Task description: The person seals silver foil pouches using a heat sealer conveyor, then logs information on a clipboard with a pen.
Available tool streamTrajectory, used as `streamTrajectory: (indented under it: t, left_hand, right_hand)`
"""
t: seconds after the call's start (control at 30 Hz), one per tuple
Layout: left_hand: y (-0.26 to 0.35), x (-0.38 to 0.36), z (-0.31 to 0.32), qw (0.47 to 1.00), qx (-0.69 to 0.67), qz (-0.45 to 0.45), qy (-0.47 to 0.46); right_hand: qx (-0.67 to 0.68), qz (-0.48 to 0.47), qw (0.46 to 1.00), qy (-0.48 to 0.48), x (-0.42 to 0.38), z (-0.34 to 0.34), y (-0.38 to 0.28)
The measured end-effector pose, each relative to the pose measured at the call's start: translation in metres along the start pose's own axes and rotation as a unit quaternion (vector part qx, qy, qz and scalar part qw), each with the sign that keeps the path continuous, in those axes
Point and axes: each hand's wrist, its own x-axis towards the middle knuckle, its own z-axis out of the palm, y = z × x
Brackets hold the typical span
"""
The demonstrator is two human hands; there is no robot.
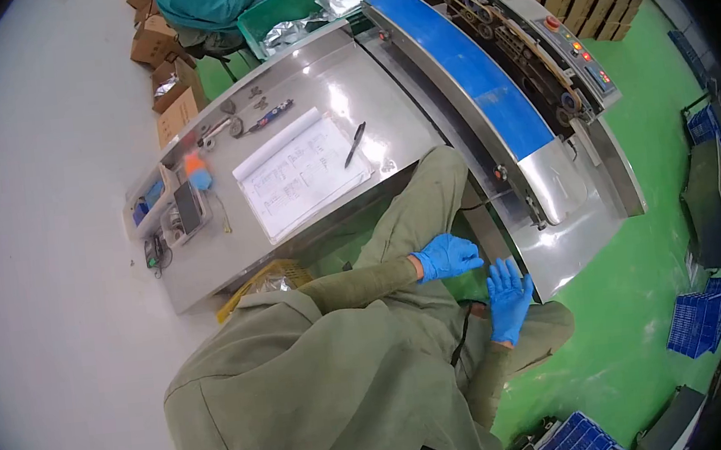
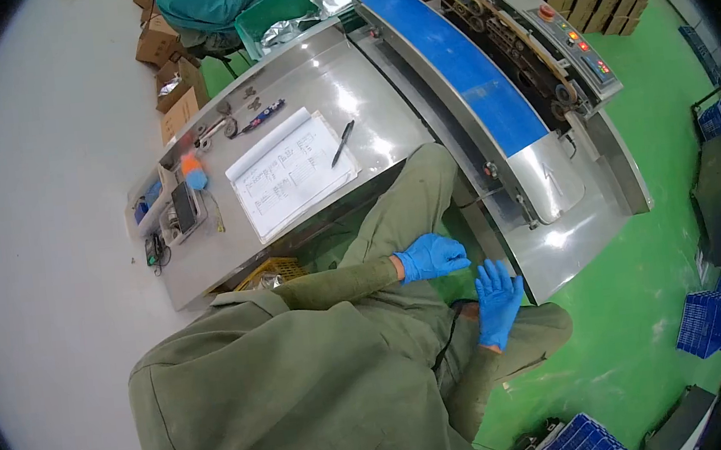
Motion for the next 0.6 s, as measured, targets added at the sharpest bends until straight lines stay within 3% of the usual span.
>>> streamTrajectory:
  t: [0.17,0.27,0.37,0.6]
  left_hand:
    - [-0.004,0.003,0.013,1.000,0.021,-0.005,-0.014]
    - [-0.008,0.010,0.026,0.996,0.028,-0.043,-0.078]
    - [-0.020,0.019,0.055,0.986,0.029,-0.088,-0.138]
    - [-0.030,0.020,0.093,0.977,0.040,-0.085,-0.193]
  right_hand:
    - [-0.156,0.128,0.960,0.194,0.049,-0.095,0.053]
    - [-0.256,0.057,0.958,0.120,0.064,-0.094,0.066]
    - [-0.305,0.105,0.935,0.147,0.077,-0.100,0.079]
    - [-0.406,0.064,0.892,0.187,0.079,-0.101,0.087]
